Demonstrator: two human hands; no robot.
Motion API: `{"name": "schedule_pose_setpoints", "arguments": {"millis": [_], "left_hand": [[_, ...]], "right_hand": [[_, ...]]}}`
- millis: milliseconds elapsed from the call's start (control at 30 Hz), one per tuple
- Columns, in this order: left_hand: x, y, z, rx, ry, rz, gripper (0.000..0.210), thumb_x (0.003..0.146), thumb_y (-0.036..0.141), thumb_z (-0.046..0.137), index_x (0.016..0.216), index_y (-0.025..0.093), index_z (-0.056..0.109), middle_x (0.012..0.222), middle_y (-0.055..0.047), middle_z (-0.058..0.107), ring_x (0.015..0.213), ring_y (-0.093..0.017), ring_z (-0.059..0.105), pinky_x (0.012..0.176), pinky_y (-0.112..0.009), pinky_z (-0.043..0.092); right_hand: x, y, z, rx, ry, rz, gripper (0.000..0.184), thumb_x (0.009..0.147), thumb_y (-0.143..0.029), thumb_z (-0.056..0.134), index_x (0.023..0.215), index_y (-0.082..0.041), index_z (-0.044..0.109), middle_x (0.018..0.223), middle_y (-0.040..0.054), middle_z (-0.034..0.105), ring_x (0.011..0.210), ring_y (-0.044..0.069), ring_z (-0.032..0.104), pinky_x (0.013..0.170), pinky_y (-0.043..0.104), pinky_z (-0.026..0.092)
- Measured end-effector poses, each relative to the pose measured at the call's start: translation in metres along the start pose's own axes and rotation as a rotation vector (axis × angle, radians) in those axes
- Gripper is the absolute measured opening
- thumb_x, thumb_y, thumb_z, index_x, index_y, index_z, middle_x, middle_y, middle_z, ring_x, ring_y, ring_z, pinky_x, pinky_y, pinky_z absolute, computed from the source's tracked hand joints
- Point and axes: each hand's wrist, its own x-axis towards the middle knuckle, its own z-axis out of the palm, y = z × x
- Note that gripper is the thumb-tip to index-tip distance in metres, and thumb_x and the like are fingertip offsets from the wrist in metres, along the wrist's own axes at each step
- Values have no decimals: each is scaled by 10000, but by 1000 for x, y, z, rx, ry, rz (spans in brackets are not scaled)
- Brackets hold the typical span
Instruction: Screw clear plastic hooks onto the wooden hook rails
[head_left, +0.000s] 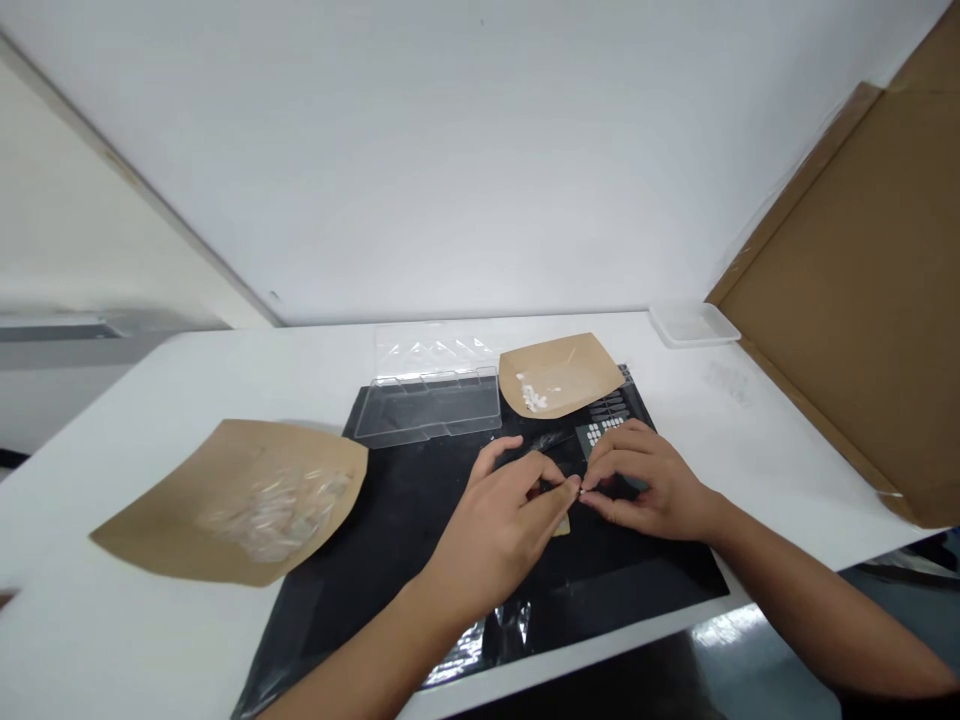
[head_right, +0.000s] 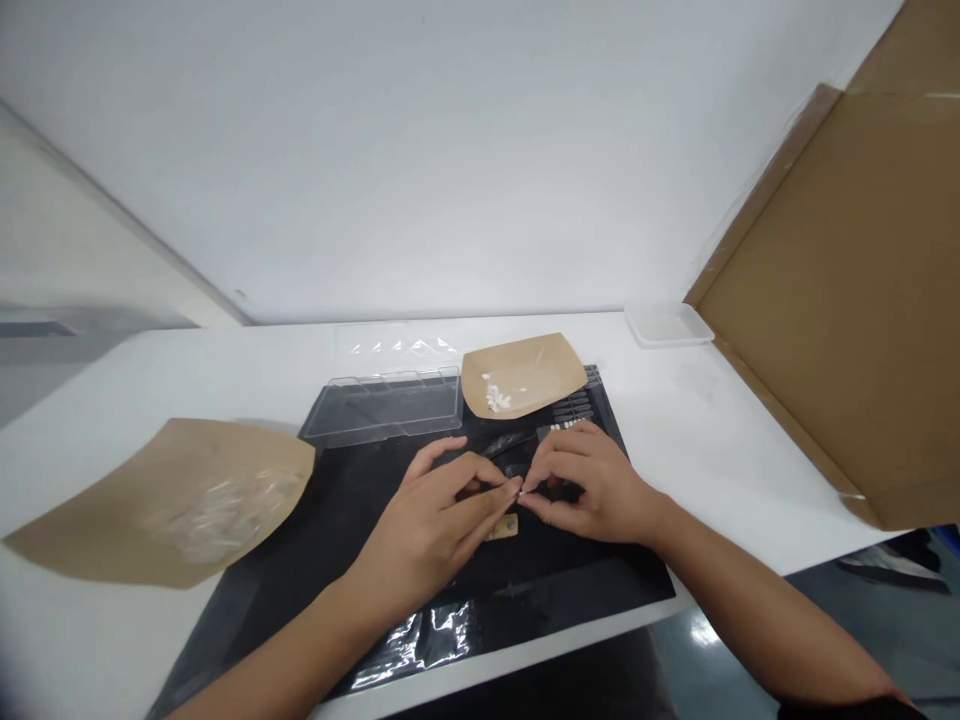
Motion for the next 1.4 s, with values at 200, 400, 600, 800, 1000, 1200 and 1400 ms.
{"name": "schedule_pose_setpoints", "arguments": {"millis": [200, 400, 600, 800, 1000, 1200, 1400], "left_hand": [[-3, -1, 0, 106, -22, 69, 222, 1089, 102, 510, 1086, 170, 721, 906, -9, 708, 761, -126, 624, 1188, -518, 347], [0, -4, -4, 144, 5, 123, 231, 1082, 92, 516, 1161, 177, 716, 941, -25, 752, 819, -149, 670, 1189, -517, 342], [3, -7, -5, 50, -2, 90, 177, 1075, 125, 578, 1045, 205, 733, 970, 3, 778, 840, -135, 709, 1208, -488, 307], [2, -13, -3, -202, -73, 72, 106, 1064, 220, 660, 1060, 259, 759, 1004, 48, 806, 849, -107, 750, 1186, -414, 328], [2, -18, -3, -291, -110, 96, 50, 1025, 235, 725, 1009, 257, 766, 956, 56, 837, 816, -115, 775, 1150, -401, 384], [1, -22, -3, -293, -145, 47, 24, 1012, 283, 747, 997, 271, 761, 873, 86, 838, 707, -106, 762, 1206, -420, 379], [2, -19, -5, -238, -200, -66, 227, 968, 330, 790, 1106, 243, 632, 781, 102, 814, 520, -111, 665, 1252, -504, 349]], "right_hand": [[2, -2, 4, -146, 77, -42, 116, 922, -218, 781, 881, -227, 673, 828, -33, 724, 754, 141, 646, 823, 378, 376], [1, -2, 5, -137, 87, -46, 125, 933, -231, 791, 862, -233, 688, 790, -29, 718, 780, 161, 655, 824, 379, 393], [-1, 3, 2, -92, 46, -85, 113, 960, -251, 794, 918, -231, 691, 818, -30, 740, 766, 143, 677, 845, 369, 420], [-2, 6, -1, -4, -3, -152, 228, 931, -397, 854, 988, -235, 705, 866, -32, 793, 782, 138, 716, 855, 352, 430], [-1, 4, 1, 28, -10, -232, 205, 988, -414, 784, 1070, -234, 733, 886, -9, 776, 801, 136, 718, 803, 318, 474], [-3, 2, 2, 56, -32, -193, 160, 975, -346, 805, 1048, -232, 722, 850, -21, 772, 775, 136, 715, 781, 317, 500], [-4, 2, 3, 67, -20, -161, 203, 967, -350, 810, 1098, -237, 702, 876, -6, 776, 802, 152, 726, 784, 327, 532]]}}
